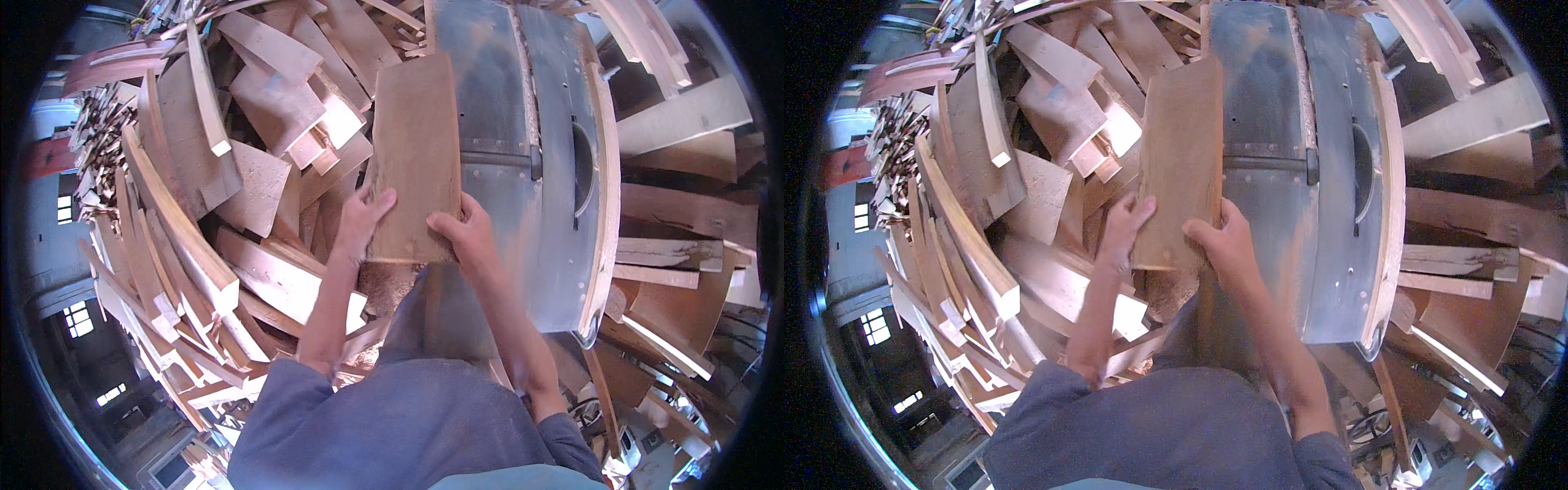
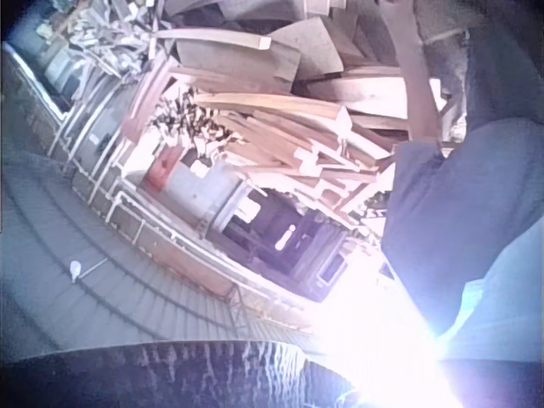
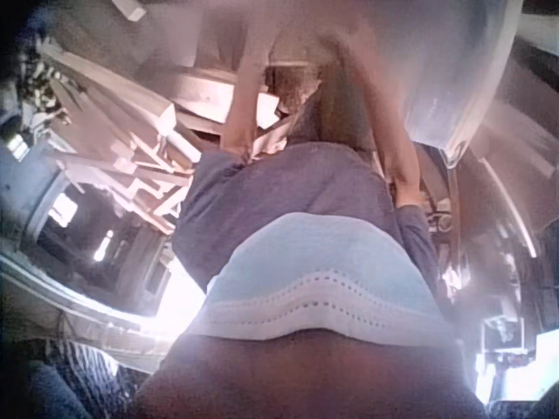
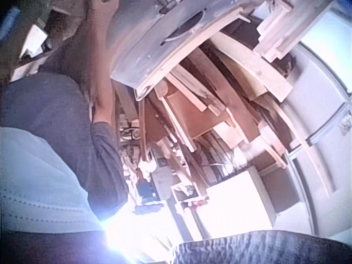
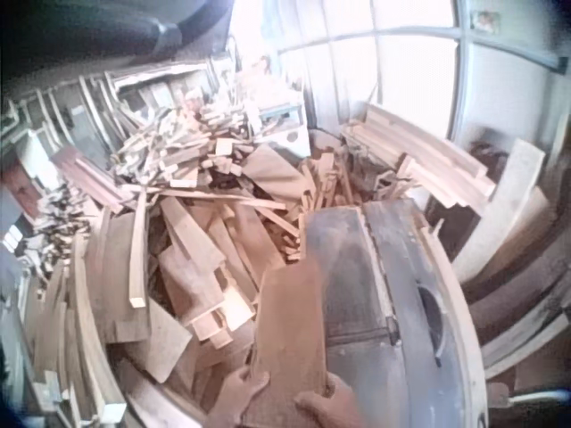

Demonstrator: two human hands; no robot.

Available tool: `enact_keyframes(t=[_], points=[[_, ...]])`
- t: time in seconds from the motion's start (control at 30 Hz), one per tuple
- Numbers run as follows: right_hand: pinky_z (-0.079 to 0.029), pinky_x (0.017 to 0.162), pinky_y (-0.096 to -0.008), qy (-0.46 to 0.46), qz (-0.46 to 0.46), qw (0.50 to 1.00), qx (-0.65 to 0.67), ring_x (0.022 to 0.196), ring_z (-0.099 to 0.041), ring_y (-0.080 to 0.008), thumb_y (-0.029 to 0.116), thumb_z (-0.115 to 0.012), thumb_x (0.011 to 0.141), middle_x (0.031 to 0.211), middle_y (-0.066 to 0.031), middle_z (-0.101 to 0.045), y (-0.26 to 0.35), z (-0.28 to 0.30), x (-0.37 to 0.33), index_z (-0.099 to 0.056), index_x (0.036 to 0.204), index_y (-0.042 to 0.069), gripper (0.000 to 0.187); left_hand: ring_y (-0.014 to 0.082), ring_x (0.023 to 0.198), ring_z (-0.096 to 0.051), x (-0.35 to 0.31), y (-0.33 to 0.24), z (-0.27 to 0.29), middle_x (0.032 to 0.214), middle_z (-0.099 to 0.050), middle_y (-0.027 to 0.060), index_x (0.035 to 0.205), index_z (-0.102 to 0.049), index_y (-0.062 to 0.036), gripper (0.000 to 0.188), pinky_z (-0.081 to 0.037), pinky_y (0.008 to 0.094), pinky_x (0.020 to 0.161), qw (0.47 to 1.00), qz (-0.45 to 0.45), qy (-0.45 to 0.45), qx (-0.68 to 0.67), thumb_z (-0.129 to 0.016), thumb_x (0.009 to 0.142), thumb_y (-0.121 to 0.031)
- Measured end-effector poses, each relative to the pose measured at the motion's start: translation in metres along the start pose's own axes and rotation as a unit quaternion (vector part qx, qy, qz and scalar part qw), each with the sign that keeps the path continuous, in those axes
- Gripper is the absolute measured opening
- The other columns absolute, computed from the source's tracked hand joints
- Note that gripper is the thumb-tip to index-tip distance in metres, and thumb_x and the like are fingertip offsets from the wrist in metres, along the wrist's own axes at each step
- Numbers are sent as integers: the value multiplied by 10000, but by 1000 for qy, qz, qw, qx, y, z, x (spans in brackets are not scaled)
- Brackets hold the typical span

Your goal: The person selects wood boards from a pile and passes them over a jointer machine to flatten the faces.

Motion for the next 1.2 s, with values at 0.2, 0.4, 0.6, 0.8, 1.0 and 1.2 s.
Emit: enact_keyframes(t=[0.2, 0.4, 0.6, 0.8, 1.0, 1.2], points=[[-522, 946, -404, -27, 127, 943, -305, 1069, -674, -381, 115, -722, 768, 1167, -224, -680, 38, -3, -164, -533, 1332, -72, 624, 224, 1140, -632, -100, 104, -71, 1283, -627, 141, 1411, -512, 9, 751, -544, 359, 965, 945, 68, 103, -303, -592, 981, -602], [-443, 1091, -462, -4, 320, 819, -476, 1284, -549, -428, 152, -779, 764, 1374, -258, -573, 9, 17, -317, -518, 1378, -64, 701, 293, 1098, -574, -162, 154, -184, 1116, -592, 137, 1303, -534, 1, 611, -496, 413, 1004, 682, 140, 433, -572, -584, 994, -524], [-420, 1133, -496, 70, 363, 730, -575, 1346, -529, -373, 163, -779, 775, 1436, -195, -565, -2, 16, -419, -589, 1330, -9, 611, 298, 1067, -554, -246, 180, -241, 1090, -591, 144, 1297, -533, 12, 518, -466, 400, 1023, 501, 242, 454, -696, -584, 997, -407], [-464, 1094, -497, 20, 376, 701, -605, 1293, -581, -342, 83, -695, 817, 1348, -148, -634, -32, 41, -439, -648, 1250, 21, 440, 310, 1111, -553, -255, 213, -258, 1106, -570, 143, 1325, -506, -4, 520, -467, 416, 1040, 513, 233, 469, -681, -603, 990, -391], [-480, 1075, -505, -11, 388, 693, -607, 1265, -601, -357, 60, -706, 808, 1328, -182, -640, -26, 38, -439, -647, 1245, 10, 443, 326, 1162, -542, -284, 183, -243, 1113, -567, 141, 1371, -475, -18, 565, -461, 438, 1068, 535, 236, 473, -659, -610, 989, -411], [-526, 1017, -469, -117, 361, 751, -541, 1177, -649, -398, 45, -785, 787, 1282, -201, -662, -13, 55, -448, -603, 1293, -13, 541, 346, 1186, -565, -251, 226, -229, 1176, -613, 166, 1353, -513, -41, 672, -477, 457, 1066, 617, 183, 496, -583, -655, 943, -554]])
Point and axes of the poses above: each hand's wrist, its own x-axis towards the middle knuckle, its own z-axis out of the back of the hand, y = z × x, the point moved 5 cm from there along x, towards the middle knuckle
